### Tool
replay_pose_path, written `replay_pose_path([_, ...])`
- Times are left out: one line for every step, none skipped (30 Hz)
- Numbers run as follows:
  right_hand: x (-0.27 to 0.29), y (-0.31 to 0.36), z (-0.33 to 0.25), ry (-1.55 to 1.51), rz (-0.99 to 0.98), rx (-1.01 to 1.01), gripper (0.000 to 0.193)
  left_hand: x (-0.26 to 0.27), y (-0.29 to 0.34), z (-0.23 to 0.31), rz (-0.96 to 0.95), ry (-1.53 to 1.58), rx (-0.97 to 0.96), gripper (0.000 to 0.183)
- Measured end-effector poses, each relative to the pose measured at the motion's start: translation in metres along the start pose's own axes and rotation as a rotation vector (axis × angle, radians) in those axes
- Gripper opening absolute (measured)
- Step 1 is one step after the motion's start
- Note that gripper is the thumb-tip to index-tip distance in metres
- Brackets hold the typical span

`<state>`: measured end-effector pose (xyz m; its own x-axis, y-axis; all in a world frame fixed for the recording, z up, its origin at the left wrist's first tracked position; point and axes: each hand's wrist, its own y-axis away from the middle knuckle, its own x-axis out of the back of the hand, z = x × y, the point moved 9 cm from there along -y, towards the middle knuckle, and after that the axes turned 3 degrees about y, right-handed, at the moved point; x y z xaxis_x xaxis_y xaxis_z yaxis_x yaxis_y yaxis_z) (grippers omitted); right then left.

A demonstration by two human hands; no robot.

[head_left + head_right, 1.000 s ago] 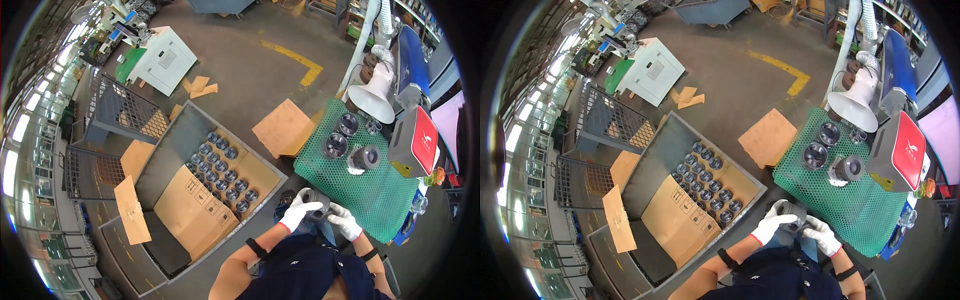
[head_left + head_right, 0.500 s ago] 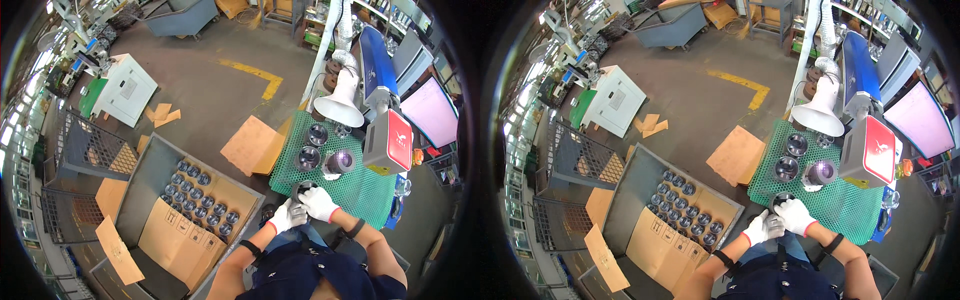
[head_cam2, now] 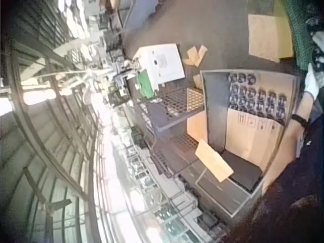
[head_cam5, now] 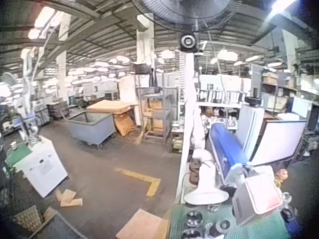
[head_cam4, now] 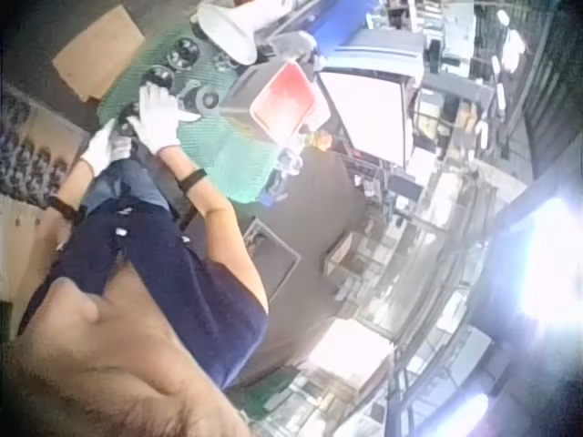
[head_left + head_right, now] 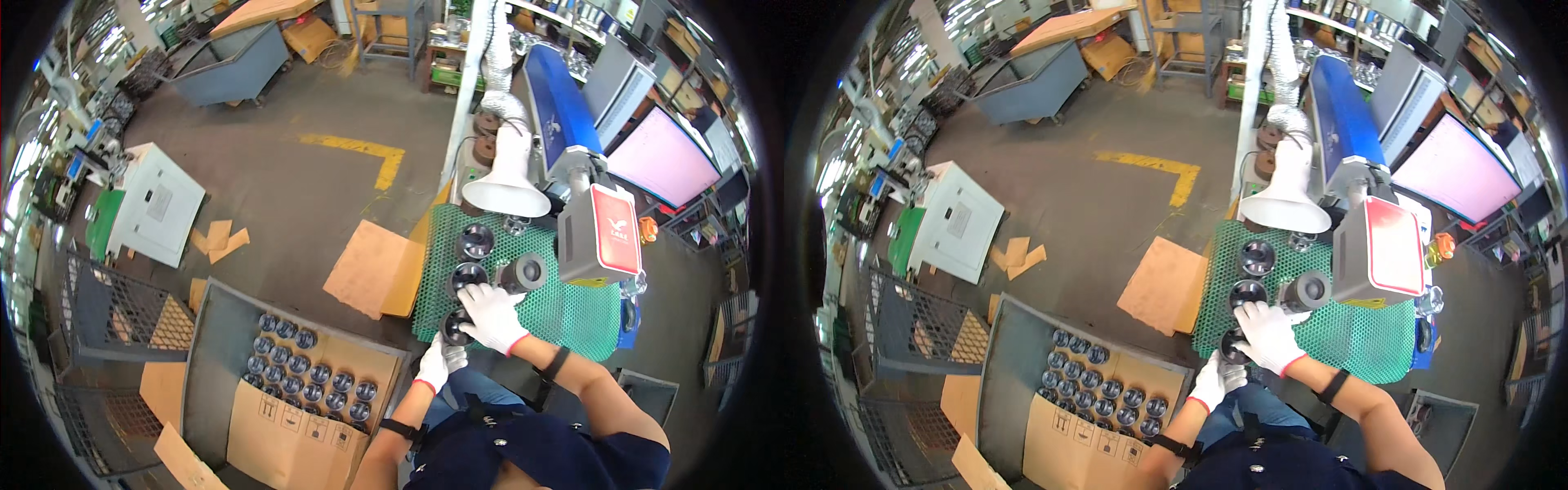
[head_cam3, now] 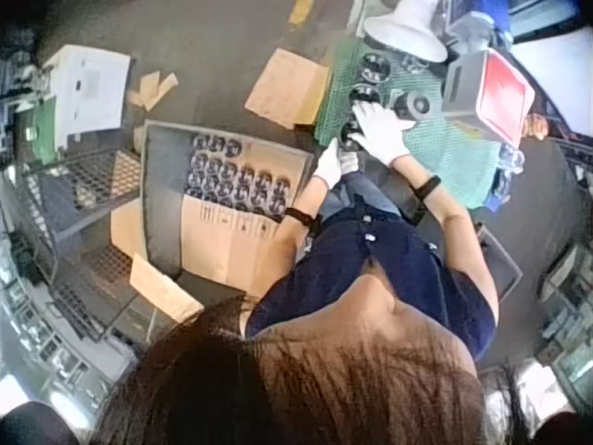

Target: Transferring and organizing metal industrial parts from a workstation into a large storage bin.

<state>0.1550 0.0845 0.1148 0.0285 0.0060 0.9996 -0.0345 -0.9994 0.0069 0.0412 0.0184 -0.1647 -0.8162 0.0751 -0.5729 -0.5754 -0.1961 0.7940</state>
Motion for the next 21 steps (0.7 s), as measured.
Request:
replay_pose_path([-0.016, -0.005, 0.009, 0.039, -0.052, -0.018, 0.065, 0.0, -0.003, 0.005, 0.03, -0.002, -0.073, 0.064])
replay_pose_path([-0.037, -0.008, 0.015, 0.068, -0.114, -0.034, 0.062, -0.001, 0.002, 0.013, 0.067, -0.001, -0.147, 0.063])
replay_pose_path([-0.05, -0.01, 0.022, 0.059, -0.123, -0.061, 0.061, -0.002, 0.005, 0.015, 0.092, 0.003, -0.14, 0.062])
replay_pose_path([-0.058, -0.013, 0.025, 0.047, -0.13, -0.075, 0.059, -0.004, 0.013, 0.02, 0.103, 0.061, -0.059, 0.06])
replay_pose_path([-0.062, -0.015, 0.025, 0.058, -0.156, -0.085, 0.057, -0.007, 0.027, 0.029, 0.097, 0.105, -0.094, 0.06])
replay_pose_path([-0.065, -0.018, 0.027, 0.07, -0.183, -0.095, 0.055, -0.008, 0.036, 0.036, 0.09, 0.148, -0.127, 0.06])
replay_pose_path([-0.065, -0.02, 0.027, 0.051, -0.194, -0.108, 0.049, -0.008, 0.037, 0.039, -0.022, 0.219, -0.11, 0.061])
replay_pose_path([-0.064, -0.021, 0.027, 0.025, -0.185, -0.109, 0.047, 0.005, 0.037, 0.043, 0.065, 0.148, -0.15, 0.059])
replay_pose_path([-0.063, -0.021, 0.028, 0.0, -0.176, -0.113, 0.046, 0.017, 0.037, 0.047, 0.151, 0.076, -0.189, 0.058])
replay_pose_path([-0.062, -0.023, 0.027, -0.025, -0.16, -0.101, 0.044, 0.018, 0.046, 0.058, 0.241, 0.011, -0.24, 0.056])
replay_pose_path([-0.063, -0.024, 0.029, -0.052, -0.154, -0.087, 0.043, 0.005, 0.069, 0.09, 0.389, -0.231, -0.437, 0.05])
replay_pose_path([-0.058, -0.024, 0.03, -0.085, -0.168, -0.073, 0.043, -0.018, 0.081, 0.119, 0.431, -0.384, -0.621, 0.045])
replay_pose_path([-0.056, -0.022, 0.031, -0.104, -0.151, -0.046, 0.042, -0.057, 0.098, 0.156, 0.496, -0.816, -0.948, 0.046])
replay_pose_path([-0.056, -0.018, 0.031, -0.13, -0.139, -0.016, 0.042, -0.105, 0.113, 0.178, 0.55, -1.266, -1.251, 0.048])
replay_pose_path([-0.052, -0.011, 0.033, -0.153, -0.172, -0.017, 0.041, -0.162, 0.12, 0.192, 0.463, -1.457, -1.294, 0.046])
replay_pose_path([-0.059, 0.0, 0.035, -0.123, -0.249, 0.006, 0.042, -0.223, 0.127, 0.201, 0.358, -1.648, -1.329, 0.044])
replay_pose_path([-0.054, 0.01, 0.036, -0.158, -0.261, 0.018, 0.042, -0.257, 0.114, 0.204, 0.289, -1.807, -1.268, 0.038])
replay_pose_path([-0.049, 0.022, 0.035, -0.197, -0.276, 0.039, 0.043, -0.28, 0.097, 0.199, 0.225, -1.961, -1.194, 0.031])
replay_pose_path([-0.042, 0.035, 0.035, -0.247, -0.204, 0.072, 0.041, -0.288, 0.068, 0.193, 0.239, -2.124, -1.127, 0.023])
replay_pose_path([-0.04, 0.047, 0.034, -0.269, -0.207, 0.1, 0.041, -0.286, 0.03, 0.185, 0.253, -2.288, -1.051, 0.017])
replay_pose_path([-0.038, 0.058, 0.035, -0.284, -0.226, 0.117, 0.04, -0.275, -0.01, 0.181, 0.265, -2.373, -1.002, 0.015])
